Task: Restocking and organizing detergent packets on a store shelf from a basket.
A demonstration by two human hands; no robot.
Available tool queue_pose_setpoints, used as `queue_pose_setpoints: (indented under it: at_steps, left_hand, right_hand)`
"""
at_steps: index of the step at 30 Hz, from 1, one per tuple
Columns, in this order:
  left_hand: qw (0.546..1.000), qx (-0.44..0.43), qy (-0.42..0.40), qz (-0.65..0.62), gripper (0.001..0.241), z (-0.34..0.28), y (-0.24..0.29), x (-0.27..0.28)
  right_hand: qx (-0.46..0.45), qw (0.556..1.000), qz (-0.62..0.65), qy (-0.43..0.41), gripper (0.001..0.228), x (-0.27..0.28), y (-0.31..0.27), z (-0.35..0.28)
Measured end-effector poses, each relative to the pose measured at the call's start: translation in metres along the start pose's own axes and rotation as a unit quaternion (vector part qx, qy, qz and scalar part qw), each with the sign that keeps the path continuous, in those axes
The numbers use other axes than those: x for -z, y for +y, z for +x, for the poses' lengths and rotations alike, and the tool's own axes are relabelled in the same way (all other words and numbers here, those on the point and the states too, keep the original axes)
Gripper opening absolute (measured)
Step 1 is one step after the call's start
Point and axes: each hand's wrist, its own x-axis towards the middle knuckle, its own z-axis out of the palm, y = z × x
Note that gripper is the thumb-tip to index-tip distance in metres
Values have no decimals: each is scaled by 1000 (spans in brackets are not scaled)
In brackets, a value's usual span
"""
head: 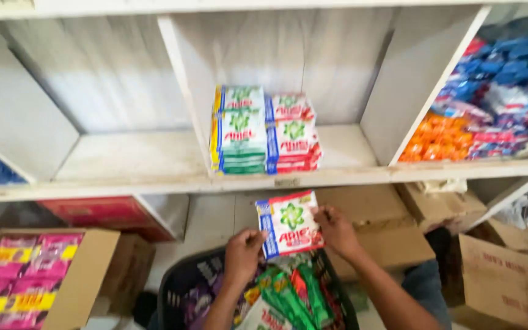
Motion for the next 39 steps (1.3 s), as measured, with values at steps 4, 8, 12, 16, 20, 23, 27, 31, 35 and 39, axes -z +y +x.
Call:
queue_pose_setpoints:
  at_steps: [4,8,12,16,20,23,27,31,35,39]
  left_hand:
    - [979,-139,13,147,37,57,87,-10]
    - [969,-154,23,190,28,112,141,-22]
    - [907,-254,126,312,29,167,153,-34]
    - [897,-177,114,388,28,162,188,-39]
    - [809,-360,76,458,33,155,188,-36]
    - [740,-451,20,500,40,167,164,-33]
    - [697,-450,21,559,34,175,167,-31]
    - [671,-454,45,584,30,182,164,-33]
    - [696,-432,37,572,32,182,166,-35]
    - [701,-450,48,552,30,174,170,-33]
  right_hand:
    - [63,990,-118,47,32,25,-104,54]
    - [62,990,-101,76,34,31,-149,109]
    - [131,973,-158,109,32,35,-136,172]
    - [175,953,-208,133,28,28,-115,211]
    - [213,910,-306,182,22,18,-99,218]
    - [228,895,-325,202,20,9,-92,213]
    - [174,912,-295,227,22,1,-99,204]
    - [137,922,-288,218,23,-3,-105,205]
    - [154,930,-273,191,30,0,-100,206]
    - [201,929,-255,175,43,11,-97,213]
